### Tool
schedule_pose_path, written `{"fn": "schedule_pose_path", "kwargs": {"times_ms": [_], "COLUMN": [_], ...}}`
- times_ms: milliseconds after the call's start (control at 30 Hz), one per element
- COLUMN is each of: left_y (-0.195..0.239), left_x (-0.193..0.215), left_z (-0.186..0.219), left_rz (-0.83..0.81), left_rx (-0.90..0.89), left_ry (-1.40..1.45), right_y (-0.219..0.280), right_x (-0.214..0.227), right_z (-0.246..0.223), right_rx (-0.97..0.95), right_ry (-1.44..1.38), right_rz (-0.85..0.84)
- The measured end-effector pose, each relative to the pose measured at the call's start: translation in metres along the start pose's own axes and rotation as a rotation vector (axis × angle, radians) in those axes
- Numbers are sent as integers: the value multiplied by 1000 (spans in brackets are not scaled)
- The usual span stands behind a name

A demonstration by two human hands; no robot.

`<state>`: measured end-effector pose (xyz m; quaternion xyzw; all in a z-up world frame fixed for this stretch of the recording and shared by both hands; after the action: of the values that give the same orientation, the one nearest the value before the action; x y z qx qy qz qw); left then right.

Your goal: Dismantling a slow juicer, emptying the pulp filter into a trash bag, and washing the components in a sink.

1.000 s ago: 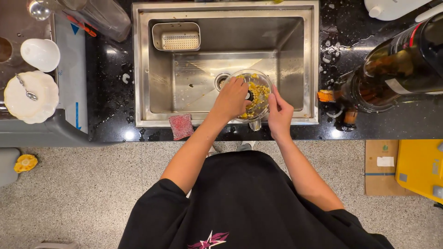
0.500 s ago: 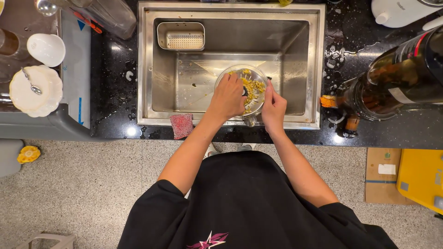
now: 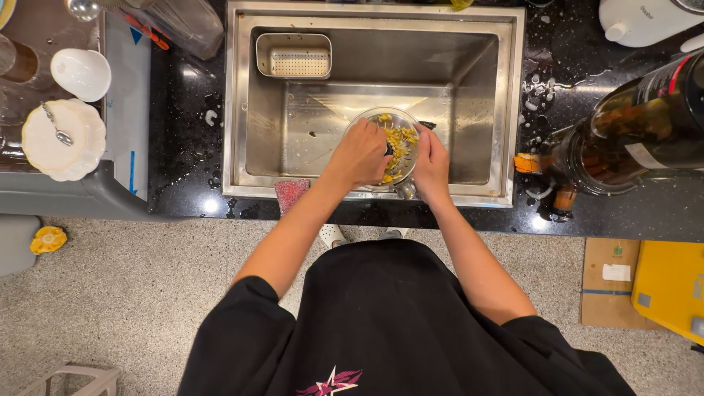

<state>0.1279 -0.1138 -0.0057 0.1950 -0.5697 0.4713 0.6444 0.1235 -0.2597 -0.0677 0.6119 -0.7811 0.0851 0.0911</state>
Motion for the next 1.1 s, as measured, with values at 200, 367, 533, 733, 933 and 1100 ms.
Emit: {"fn": "schedule_pose_path", "kwargs": {"times_ms": [200,367,533,733,933,1100], "left_y": [0,0,2,7,8,8], "left_x": [-30,-40,-33,-28,-21,-13], "left_z": [-2,-15,-16,-15,-17,-15], "left_rz": [-286,-178,-83,-10,38,64], "left_rx": [-222,-125,-130,-117,-89,-100], "left_ry": [-91,135,140,154,169,160], "right_y": [5,7,5,5,4,8], "right_x": [3,7,7,-3,-7,-4], "right_z": [-9,-13,12,33,43,66], "right_rx": [63,80,-13,-142,-199,-334], "right_ry": [164,216,182,-37,-176,-251], "right_rz": [-25,6,9,-70,-114,-82]}}
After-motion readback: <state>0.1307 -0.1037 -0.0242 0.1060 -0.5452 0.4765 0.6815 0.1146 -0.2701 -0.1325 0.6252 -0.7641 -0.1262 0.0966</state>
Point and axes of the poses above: each hand's wrist, its own y-axis away from the middle knuckle, its own x-axis out of the back of the hand, z = x × y, the point moved 9 cm from there along -y, towards the middle knuckle, and after that the axes turned 8 degrees about z, right-handed, at the moved point
